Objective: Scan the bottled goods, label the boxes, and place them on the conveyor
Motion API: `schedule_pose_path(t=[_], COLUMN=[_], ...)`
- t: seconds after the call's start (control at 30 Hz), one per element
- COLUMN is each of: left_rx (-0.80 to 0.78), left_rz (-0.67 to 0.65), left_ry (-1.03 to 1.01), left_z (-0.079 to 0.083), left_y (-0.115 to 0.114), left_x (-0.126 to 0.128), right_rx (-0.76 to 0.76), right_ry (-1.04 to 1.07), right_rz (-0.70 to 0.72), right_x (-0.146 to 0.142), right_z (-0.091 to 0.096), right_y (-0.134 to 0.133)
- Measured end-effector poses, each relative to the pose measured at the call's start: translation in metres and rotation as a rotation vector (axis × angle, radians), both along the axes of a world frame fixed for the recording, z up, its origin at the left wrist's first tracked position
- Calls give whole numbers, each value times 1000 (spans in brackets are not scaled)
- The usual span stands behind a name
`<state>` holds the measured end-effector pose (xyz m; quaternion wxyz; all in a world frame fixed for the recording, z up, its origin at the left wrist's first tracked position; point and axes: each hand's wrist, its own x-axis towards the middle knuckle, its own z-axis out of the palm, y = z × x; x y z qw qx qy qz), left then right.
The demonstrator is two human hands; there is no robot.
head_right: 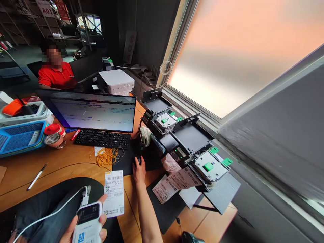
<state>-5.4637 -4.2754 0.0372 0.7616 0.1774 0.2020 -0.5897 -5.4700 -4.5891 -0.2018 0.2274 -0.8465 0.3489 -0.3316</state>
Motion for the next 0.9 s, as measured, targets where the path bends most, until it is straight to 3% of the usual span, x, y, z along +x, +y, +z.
schedule_pose_path(t=[0.3,0.9], left_rx=[-26,-71], left_rz=[21,-10], left_ry=[-50,-41], left_z=[4,16], left_y=[4,-5], left_x=[3,14], right_rx=[-61,6], right_ry=[79,0], right_rz=[136,102], right_x=[-11,-5], right_z=[0,-2], right_y=[4,2])
